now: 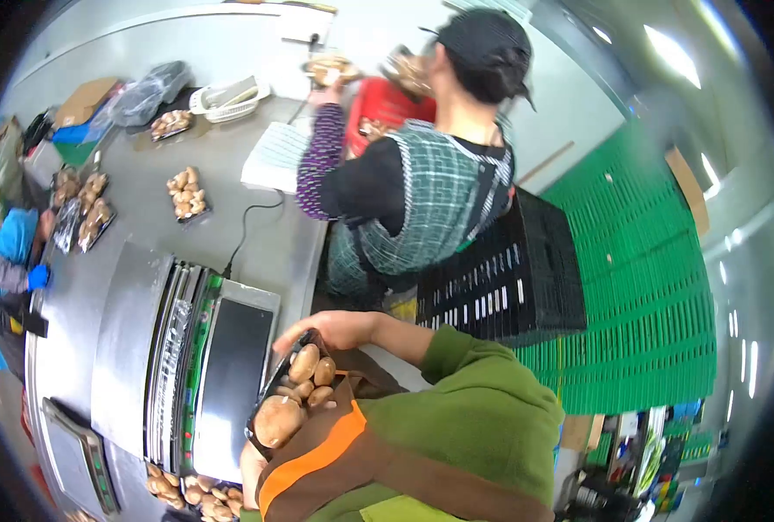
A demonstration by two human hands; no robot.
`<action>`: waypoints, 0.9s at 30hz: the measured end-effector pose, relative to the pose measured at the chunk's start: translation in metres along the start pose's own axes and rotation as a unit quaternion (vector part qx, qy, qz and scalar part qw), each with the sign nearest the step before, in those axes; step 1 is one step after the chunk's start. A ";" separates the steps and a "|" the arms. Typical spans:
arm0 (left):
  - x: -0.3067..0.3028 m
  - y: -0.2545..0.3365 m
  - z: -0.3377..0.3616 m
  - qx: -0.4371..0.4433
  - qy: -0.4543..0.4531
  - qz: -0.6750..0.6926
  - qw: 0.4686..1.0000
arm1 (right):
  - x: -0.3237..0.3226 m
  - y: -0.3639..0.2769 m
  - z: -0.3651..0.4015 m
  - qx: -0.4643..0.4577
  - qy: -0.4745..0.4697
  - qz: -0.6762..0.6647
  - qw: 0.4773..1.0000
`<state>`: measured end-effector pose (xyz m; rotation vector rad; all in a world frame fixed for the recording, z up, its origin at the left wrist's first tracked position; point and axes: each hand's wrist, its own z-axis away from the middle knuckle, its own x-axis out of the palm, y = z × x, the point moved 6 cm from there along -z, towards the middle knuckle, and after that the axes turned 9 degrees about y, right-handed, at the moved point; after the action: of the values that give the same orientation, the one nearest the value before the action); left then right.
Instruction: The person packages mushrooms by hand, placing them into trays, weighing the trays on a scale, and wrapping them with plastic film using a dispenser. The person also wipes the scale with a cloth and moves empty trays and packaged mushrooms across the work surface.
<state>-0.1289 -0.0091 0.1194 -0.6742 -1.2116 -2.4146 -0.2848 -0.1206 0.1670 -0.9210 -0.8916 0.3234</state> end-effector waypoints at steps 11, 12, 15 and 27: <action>-0.118 0.000 -0.028 0.181 0.239 0.041 0.953 | -0.090 -0.021 -0.187 -0.134 0.237 -0.086 0.958; -0.133 0.007 -0.016 0.221 0.272 0.050 0.935 | -0.080 -0.034 -0.204 -0.164 0.228 -0.175 0.944; -0.171 0.019 0.037 0.310 0.415 0.019 0.855 | -0.016 -0.032 -0.245 -0.007 0.017 -0.209 0.978; -0.354 -0.051 0.236 0.175 0.810 -0.203 0.521 | 0.203 0.309 -0.177 0.547 -0.154 0.131 0.812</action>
<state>0.1973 0.2474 0.0113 1.8114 -0.7318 -1.5843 0.0137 0.0839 -0.0246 0.1148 -0.6864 1.1144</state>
